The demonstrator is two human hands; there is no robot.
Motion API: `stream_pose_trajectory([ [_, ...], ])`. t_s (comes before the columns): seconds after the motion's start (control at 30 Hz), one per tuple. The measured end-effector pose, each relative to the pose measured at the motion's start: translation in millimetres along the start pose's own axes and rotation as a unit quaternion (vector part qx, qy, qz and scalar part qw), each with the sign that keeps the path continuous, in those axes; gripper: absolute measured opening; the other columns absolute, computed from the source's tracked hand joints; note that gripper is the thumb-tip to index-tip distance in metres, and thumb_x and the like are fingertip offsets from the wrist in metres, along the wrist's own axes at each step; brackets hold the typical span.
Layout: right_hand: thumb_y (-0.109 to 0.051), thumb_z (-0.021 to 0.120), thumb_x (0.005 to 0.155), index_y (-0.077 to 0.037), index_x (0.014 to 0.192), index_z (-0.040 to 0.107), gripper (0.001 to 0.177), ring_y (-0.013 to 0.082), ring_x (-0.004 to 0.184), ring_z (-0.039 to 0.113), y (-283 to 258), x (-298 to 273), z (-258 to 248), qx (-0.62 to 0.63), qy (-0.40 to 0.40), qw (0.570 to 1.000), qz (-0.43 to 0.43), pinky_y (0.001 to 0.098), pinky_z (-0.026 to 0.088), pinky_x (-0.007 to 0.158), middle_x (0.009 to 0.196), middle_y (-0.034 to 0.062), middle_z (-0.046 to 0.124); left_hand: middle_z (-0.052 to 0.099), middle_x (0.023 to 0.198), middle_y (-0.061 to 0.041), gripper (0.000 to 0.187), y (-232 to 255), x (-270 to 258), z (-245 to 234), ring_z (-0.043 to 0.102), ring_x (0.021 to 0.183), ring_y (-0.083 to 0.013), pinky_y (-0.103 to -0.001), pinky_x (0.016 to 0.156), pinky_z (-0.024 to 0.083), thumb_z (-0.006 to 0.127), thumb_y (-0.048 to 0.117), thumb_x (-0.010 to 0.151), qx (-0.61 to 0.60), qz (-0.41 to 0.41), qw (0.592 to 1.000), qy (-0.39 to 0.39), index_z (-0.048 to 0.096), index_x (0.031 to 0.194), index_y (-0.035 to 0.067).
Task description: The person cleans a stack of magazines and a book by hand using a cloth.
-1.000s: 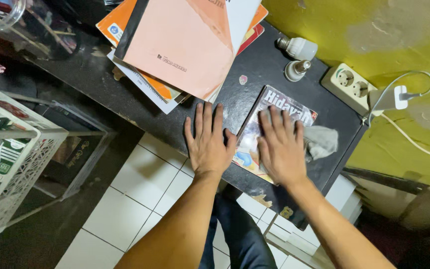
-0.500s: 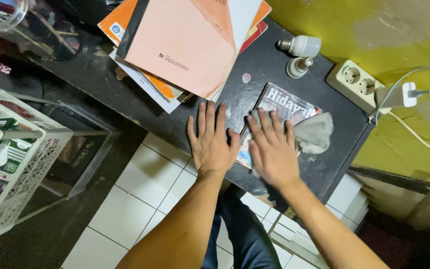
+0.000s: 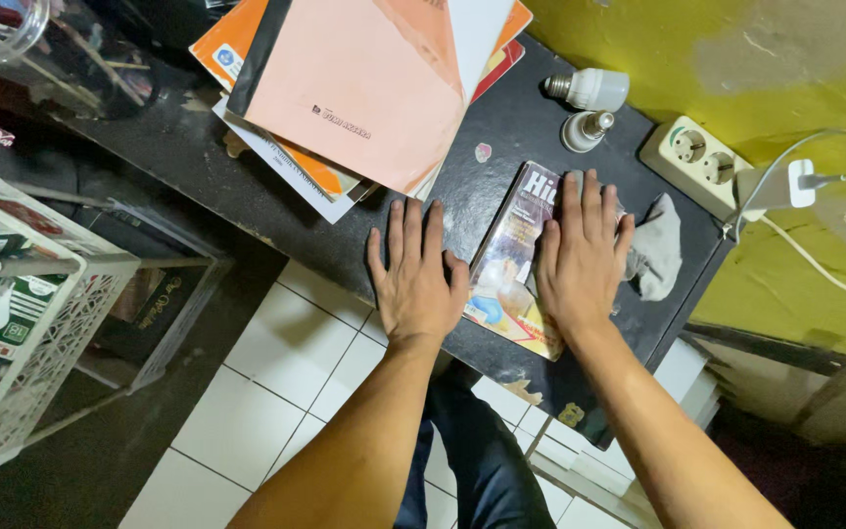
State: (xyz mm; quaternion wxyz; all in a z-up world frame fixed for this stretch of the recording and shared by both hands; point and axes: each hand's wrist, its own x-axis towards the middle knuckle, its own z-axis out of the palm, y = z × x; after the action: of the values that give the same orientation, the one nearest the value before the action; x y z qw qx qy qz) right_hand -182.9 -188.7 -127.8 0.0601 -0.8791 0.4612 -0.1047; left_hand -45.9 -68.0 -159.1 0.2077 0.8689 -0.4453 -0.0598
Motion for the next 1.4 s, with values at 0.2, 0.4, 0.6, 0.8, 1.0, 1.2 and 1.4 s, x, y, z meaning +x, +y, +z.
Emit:
stream_pose_trajectory([
  [0.2,-0.023,0.055,0.099,-0.009,0.152,0.045,0.056,0.0393,0.147,0.036,-31,-37,-6,0.099,-0.111,0.962,-0.23,0.0603,0.022,0.12,0.159,0.0159,0.044,0.043,0.157,-0.013,0.065,5,2,-4,0.03,0.153,-0.0288,-0.056,0.122,0.017,0.054,0.028,0.089,-0.019,-0.008,1.0,-0.02,0.047,0.151,0.011],
  [0.4,-0.018,0.054,0.105,-0.007,0.159,0.042,0.056,0.0406,0.152,0.035,-14,-4,2,-0.011,0.019,1.0,-0.014,0.0605,0.022,0.122,0.164,0.0169,0.041,0.042,0.159,-0.015,0.066,1,2,-1,0.028,0.153,-0.0307,-0.057,0.122,0.017,0.055,0.027,0.088,-0.012,0.005,1.0,-0.027,0.047,0.15,0.01],
  [0.6,-0.022,0.056,0.096,-0.011,0.153,0.044,0.06,0.0372,0.146,0.039,-18,-18,-3,0.104,-0.109,0.96,-0.237,0.0608,0.023,0.121,0.158,0.0136,0.045,0.038,0.161,-0.014,0.064,4,3,-1,0.027,0.153,-0.0313,-0.059,0.12,0.016,0.055,0.03,0.089,-0.034,0.003,0.999,-0.024,0.048,0.149,0.01],
  [0.8,-0.02,0.056,0.101,-0.009,0.159,0.04,0.06,0.0402,0.15,0.036,-11,-26,-7,0.016,-0.011,0.999,-0.033,0.0608,0.023,0.122,0.162,0.0144,0.041,0.036,0.164,-0.014,0.066,5,2,-2,0.027,0.154,-0.0305,-0.058,0.121,0.016,0.055,0.026,0.086,-0.024,0.002,1.0,-0.017,0.049,0.149,0.009],
  [1.0,-0.025,0.057,0.095,-0.01,0.155,0.041,0.064,0.0396,0.146,0.036,-5,-46,-16,0.056,-0.09,0.985,-0.138,0.0622,0.018,0.12,0.159,0.015,0.04,0.037,0.162,-0.014,0.066,5,3,-6,0.028,0.152,-0.031,-0.057,0.121,0.016,0.059,0.033,0.087,-0.044,-0.02,0.998,-0.026,0.05,0.148,0.009],
  [1.2,-0.02,0.053,0.104,-0.009,0.158,0.041,0.057,0.0415,0.152,0.033,-3,-9,7,-0.026,0.009,1.0,0.011,0.0645,0.018,0.121,0.165,0.0153,0.039,0.037,0.163,-0.014,0.071,5,-2,-1,0.028,0.154,-0.0311,-0.057,0.123,0.016,0.064,0.036,0.085,-0.055,0.0,0.998,-0.01,0.05,0.149,0.009],
  [1.4,-0.025,0.055,0.099,-0.014,0.154,0.044,0.057,0.0397,0.149,0.035,-31,-37,-4,0.105,-0.087,0.979,-0.155,0.061,0.021,0.122,0.161,0.0128,0.041,0.037,0.16,-0.015,0.076,4,3,-8,0.027,0.152,-0.0319,-0.058,0.12,0.014,0.066,0.04,0.081,-0.08,-0.003,0.997,-0.015,0.049,0.148,0.007],
])
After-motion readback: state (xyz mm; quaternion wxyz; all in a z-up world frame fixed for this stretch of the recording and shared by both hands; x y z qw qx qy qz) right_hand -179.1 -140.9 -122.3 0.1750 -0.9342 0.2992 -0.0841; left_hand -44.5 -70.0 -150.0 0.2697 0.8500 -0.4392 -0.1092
